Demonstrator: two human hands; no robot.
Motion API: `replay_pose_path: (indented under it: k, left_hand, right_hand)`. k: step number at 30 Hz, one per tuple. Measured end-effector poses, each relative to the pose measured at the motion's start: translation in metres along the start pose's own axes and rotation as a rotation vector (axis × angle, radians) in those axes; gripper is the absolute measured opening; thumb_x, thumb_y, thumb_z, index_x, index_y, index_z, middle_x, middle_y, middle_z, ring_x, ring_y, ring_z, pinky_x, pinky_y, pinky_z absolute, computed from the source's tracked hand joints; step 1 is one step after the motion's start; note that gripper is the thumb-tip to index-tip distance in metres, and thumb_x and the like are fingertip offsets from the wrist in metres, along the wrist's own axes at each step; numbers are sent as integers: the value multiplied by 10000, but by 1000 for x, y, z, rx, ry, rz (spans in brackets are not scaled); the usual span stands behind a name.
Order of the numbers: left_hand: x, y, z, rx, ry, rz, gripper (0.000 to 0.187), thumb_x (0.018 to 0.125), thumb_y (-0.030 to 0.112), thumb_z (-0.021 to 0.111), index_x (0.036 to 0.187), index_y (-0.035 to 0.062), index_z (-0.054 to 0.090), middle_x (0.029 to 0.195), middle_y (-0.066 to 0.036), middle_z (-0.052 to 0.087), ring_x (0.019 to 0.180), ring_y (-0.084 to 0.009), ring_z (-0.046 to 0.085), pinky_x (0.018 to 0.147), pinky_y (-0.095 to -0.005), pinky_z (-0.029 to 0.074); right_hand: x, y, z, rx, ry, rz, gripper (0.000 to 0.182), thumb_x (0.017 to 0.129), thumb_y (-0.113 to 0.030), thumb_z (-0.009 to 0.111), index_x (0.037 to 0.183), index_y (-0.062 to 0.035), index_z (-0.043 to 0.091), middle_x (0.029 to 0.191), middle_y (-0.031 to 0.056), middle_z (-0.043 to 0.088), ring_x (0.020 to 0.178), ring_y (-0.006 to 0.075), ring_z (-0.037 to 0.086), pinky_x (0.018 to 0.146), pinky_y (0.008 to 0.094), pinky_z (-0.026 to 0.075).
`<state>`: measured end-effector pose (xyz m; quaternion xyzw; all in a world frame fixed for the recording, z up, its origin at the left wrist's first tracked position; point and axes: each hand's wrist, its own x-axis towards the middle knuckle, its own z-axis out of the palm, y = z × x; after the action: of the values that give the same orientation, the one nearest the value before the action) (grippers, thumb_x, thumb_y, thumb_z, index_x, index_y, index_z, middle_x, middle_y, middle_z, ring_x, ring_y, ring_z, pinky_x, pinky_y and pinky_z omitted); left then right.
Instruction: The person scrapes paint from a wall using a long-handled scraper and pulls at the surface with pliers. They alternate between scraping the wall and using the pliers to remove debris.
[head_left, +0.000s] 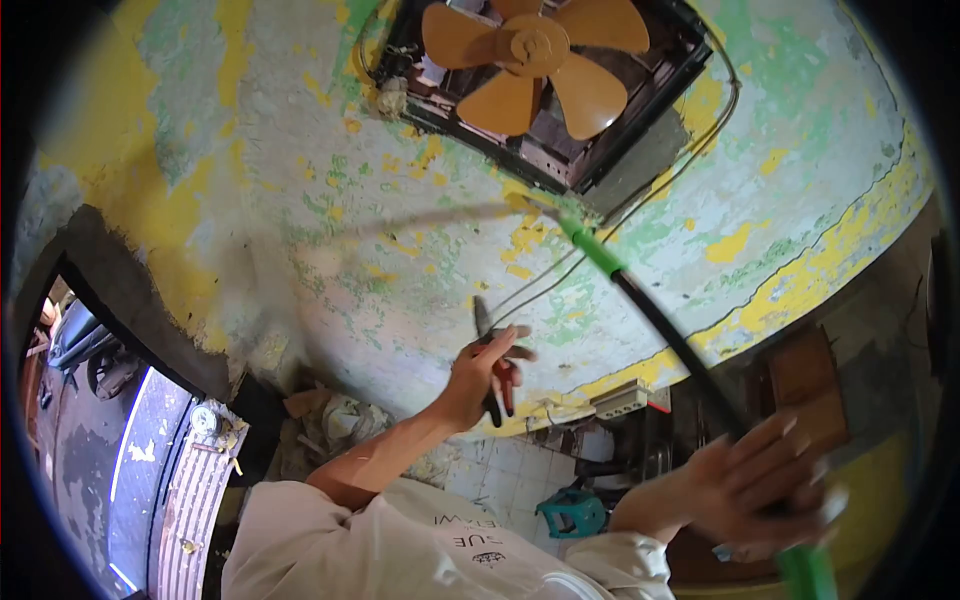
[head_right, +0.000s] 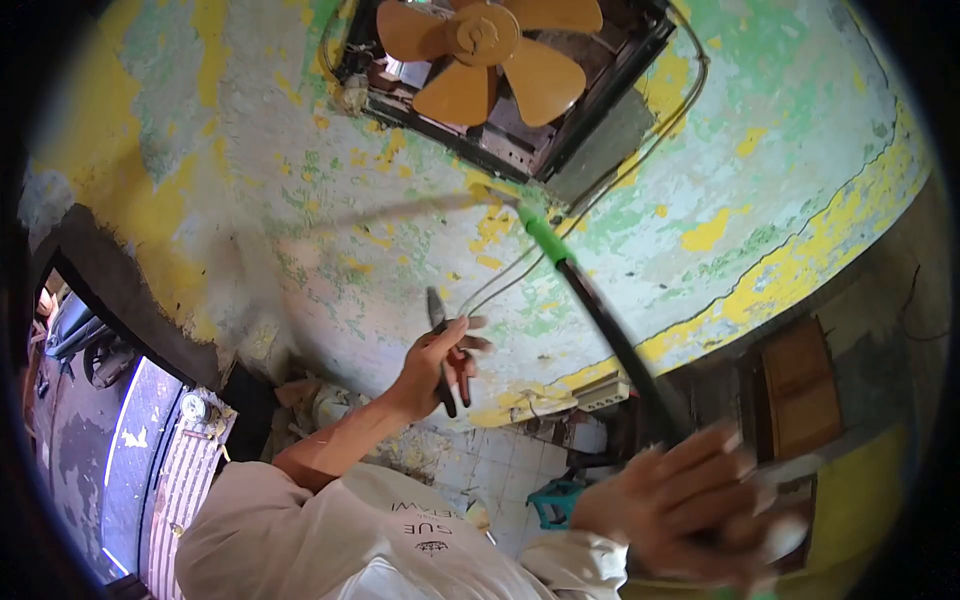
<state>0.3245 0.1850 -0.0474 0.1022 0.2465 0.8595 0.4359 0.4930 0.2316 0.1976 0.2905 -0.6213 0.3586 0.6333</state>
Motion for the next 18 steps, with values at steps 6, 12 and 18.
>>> replay_pose_path:
  k: [6, 12, 18]
  left_hand:
    - [34, 16, 61, -49, -24, 164, 668, 1057, 517, 650, 1442, -24, 575, 1162, -141, 720, 685, -131, 610, 647, -283, 507]
    - [73, -13, 49, 112, 51, 44, 493, 985, 451, 773, 1221, 30, 674, 1059, -78, 744, 632, -118, 634, 537, -312, 545]
    - [95, -53, 23, 211, 81, 121, 404, 1004, 419, 760, 1235, 93, 697, 1040, -43, 735, 799, -82, 628, 657, -274, 503]
  right_hand:
    - [-133, -40, -41, -429, 12, 76, 521, 1127, -586, 377, 900, -121, 449, 808, 30, 495, 664, 171, 528, 771, 399, 553]
    - [-241, -61, -89, -576, -188, 287, 605, 1086, -584, 440, 1126, -15, 641, 1187, 288, 570, 1093, 396, 667, 1014, 557, 574]
    - [-272, -71, -159, -845, -481, 1092, 528, 945, -156, 817, 1425, -43, 628, 1201, 197, 651, 978, 300, 698, 856, 350, 566]
